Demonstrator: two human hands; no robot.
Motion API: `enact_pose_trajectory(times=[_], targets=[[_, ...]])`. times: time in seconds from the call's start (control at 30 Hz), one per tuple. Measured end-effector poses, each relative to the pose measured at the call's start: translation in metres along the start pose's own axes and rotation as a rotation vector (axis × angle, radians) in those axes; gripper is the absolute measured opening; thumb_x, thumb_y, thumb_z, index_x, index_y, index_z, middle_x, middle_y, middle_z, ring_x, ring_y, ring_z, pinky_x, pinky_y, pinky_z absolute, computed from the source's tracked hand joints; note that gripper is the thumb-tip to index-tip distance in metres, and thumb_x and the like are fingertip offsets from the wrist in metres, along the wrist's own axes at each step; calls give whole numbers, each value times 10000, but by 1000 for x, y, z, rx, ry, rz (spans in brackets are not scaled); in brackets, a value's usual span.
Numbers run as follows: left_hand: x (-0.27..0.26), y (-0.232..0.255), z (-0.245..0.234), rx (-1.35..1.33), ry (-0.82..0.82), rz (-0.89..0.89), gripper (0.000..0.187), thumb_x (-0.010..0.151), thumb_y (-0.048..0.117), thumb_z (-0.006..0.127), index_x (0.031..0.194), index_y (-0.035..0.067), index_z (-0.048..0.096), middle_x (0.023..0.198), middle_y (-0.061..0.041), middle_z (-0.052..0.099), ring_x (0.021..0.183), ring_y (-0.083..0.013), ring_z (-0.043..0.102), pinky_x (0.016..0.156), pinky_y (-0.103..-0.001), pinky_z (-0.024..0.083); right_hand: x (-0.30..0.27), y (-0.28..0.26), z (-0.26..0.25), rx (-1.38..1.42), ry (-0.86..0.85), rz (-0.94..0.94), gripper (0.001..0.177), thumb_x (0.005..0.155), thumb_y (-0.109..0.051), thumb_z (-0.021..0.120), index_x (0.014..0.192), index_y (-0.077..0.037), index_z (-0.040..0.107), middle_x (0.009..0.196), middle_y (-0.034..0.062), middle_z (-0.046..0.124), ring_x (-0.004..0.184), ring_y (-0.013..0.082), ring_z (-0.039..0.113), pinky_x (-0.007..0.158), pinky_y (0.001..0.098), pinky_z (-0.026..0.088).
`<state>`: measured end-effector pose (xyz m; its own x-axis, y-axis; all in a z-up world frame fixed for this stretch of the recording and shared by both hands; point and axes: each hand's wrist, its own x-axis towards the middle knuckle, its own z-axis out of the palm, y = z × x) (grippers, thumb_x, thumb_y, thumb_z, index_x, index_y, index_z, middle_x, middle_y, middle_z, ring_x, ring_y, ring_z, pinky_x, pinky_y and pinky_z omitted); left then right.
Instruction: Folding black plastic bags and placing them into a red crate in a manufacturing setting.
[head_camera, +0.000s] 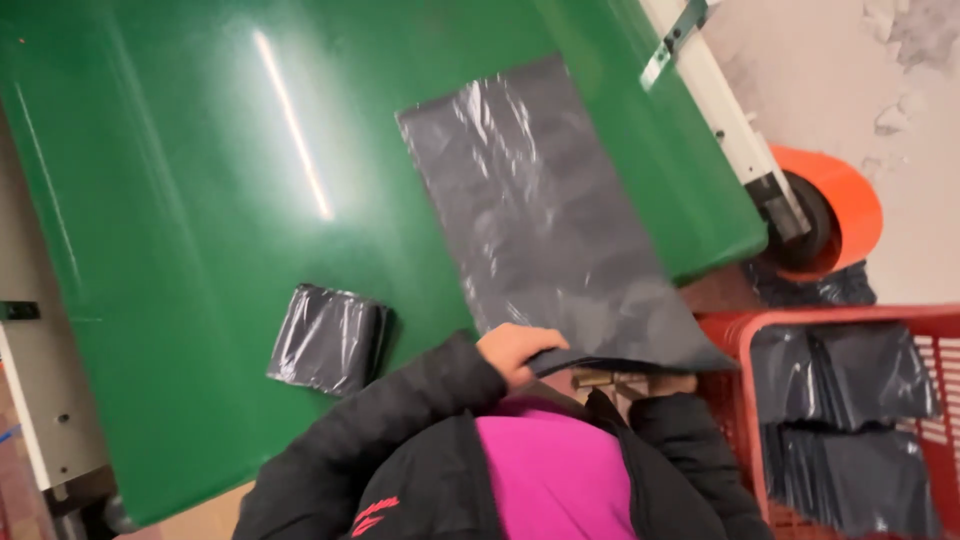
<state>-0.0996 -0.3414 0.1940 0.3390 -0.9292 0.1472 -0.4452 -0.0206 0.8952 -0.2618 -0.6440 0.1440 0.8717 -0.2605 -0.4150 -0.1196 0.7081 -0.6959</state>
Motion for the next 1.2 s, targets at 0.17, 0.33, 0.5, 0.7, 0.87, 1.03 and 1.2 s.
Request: enact_pose_trajectory(times=[0.17,0.33,0.5,0.7,0.87,1.03,1.2], targets=[[0,13,-60,-283,230,-173,167,935,138,692,1074,44,691,877,-110,715,761,-176,669,721,-316,548,81,-82,7,-210,-238,-130,251,1044,-175,554,1248,-48,625,991,174,718,951,299,710,890,436,576],[41,-69,-143,-184,655,-443,194,946,180,702,1010,-1,727,791,-116,703,725,-145,614,685,-332,528,238,-122,79,-975,-331,-522,388,923,57,684,1299,4,606,1097,88,688,992,180,649,895,327,526],[65,-218,-188,120,1015,-446,311,951,314,698,1089,36,711,946,-169,764,864,-296,702,766,-421,544,388,-87,110,-1097,-277,-434,423,852,-86,773,1231,3,609,1134,98,735,1024,194,704,903,340,565],[68,-227,-188,284,985,-710,355,930,390,676,1043,56,707,920,-204,736,882,-414,688,771,-486,536,372,-107,183,-1814,-205,-1147,708,688,-291,896,1278,-23,612,1197,218,677,1085,424,620,917,466,466],[76,-157,-179,508,1066,-652,384,902,335,729,1135,40,653,1029,-195,710,936,-419,664,769,-492,531,427,-98,200,-1944,-536,-666,599,715,-307,883,1208,-84,624,1117,134,686,1062,368,613,923,488,458],[102,-98,-122,705,779,-429,355,815,316,792,1078,138,634,1068,-79,685,1008,-351,625,782,-496,531,454,-79,202,-2208,-557,-314,467,687,-356,888,1018,-125,655,946,92,703,987,324,621,908,464,439],[98,-164,-64,190,724,-200,549,936,367,639,1383,58,561,1386,-166,605,1304,-341,572,1109,-446,486,354,-86,215,-1891,-477,-1113,162,877,-162,727,1034,-144,695,1004,29,693,988,289,618,862,463,423]])
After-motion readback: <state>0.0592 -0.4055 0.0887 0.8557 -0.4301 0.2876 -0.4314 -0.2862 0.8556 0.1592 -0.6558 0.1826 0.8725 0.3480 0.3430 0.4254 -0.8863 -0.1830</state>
